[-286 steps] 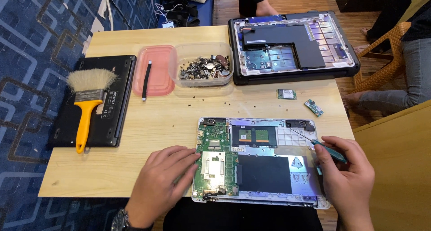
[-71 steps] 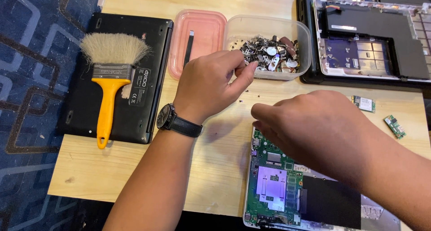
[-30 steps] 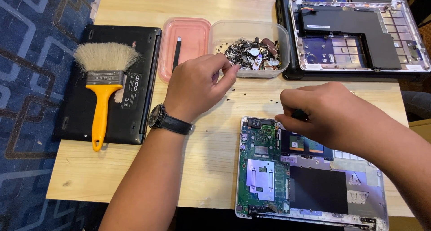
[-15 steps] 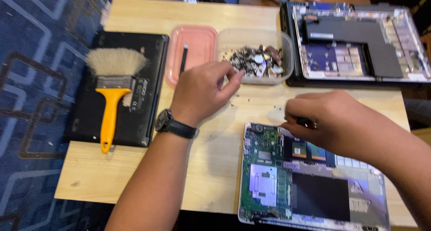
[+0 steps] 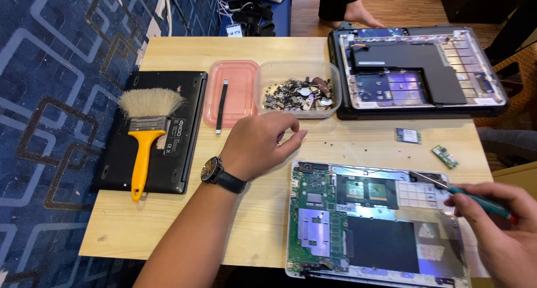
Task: Disassembling a laptop motherboard by removing screws and detaching small internal components using a screwdriver.
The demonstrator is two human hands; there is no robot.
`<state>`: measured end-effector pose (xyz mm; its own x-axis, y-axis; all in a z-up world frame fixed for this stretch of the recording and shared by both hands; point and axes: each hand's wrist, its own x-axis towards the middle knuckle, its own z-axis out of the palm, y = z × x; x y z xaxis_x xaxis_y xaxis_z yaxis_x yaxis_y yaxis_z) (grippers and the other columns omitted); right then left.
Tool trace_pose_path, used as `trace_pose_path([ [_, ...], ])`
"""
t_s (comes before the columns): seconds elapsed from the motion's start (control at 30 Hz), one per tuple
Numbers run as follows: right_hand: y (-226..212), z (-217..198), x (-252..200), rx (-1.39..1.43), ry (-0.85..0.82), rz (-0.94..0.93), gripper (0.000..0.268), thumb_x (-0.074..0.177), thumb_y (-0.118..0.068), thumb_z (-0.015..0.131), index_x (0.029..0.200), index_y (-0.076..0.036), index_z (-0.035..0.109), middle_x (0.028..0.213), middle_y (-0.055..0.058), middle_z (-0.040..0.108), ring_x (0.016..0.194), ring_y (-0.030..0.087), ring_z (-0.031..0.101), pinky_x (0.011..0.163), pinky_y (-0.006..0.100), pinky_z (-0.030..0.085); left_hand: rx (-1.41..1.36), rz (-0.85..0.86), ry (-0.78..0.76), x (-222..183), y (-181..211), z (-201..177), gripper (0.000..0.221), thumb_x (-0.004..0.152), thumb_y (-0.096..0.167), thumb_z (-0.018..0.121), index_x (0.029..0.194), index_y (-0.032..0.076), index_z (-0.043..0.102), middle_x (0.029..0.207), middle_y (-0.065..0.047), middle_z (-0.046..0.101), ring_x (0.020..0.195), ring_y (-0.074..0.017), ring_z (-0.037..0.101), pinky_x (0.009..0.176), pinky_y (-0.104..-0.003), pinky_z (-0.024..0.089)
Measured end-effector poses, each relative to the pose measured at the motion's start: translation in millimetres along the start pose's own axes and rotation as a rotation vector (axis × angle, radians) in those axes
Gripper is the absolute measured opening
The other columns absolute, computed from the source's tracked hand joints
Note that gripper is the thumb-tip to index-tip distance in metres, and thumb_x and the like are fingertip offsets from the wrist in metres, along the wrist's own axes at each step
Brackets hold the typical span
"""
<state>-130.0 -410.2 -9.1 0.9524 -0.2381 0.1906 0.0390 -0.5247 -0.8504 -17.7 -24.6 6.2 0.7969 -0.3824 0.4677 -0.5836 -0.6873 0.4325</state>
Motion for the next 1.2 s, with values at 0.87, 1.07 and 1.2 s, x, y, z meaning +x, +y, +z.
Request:
trace_pose_path([
  [0.87, 40, 0, -17, 0.512, 0.129, 0.103, 0.012, 0.111, 0.003, 0.068, 0.117, -0.002, 0.06, 0.115, 0.02, 0.07, 0.107, 0.025, 0.077, 0.104, 0.031, 0.069, -0.06, -0.189, -0.449, -79, 173, -10, 0.044, 0.098, 0.056, 0.061, 0.114, 0.017, 0.076, 0.104, -0.009, 0.075, 0.095, -0.031, 0.07, 0.074, -0.047, 0.053],
  [1.07, 19, -7, -29, 0.296, 0.024, -0.128, 0.019, 0.103, 0.014, 0.07, 0.102, 0.005, 0.053, 0.106, 0.03, 0.07, 0.111, 0.037, 0.078, 0.104, 0.043, 0.066, -0.07, -0.198, -0.593, -80, 182, -1, 0.047, 0.096, 0.063, 0.059, 0.102, 0.023, 0.083, 0.09, -0.003, 0.078, 0.081, -0.0286, 0.074, 0.059, -0.045, 0.054],
  [1.2, -9, -13, -34, 0.155, -0.044, -0.214, 0.024, 0.084, 0.01, 0.082, 0.083, 0.006, 0.058, 0.095, 0.024, 0.075, 0.096, 0.03, 0.079, 0.096, 0.037, 0.067, -0.073, -0.179, -0.678, -72, 186, 4, 0.05, 0.094, 0.068, 0.058, 0.095, 0.027, 0.087, 0.081, 0.001, 0.081, 0.072, -0.0269, 0.076, 0.05, -0.044, 0.054],
])
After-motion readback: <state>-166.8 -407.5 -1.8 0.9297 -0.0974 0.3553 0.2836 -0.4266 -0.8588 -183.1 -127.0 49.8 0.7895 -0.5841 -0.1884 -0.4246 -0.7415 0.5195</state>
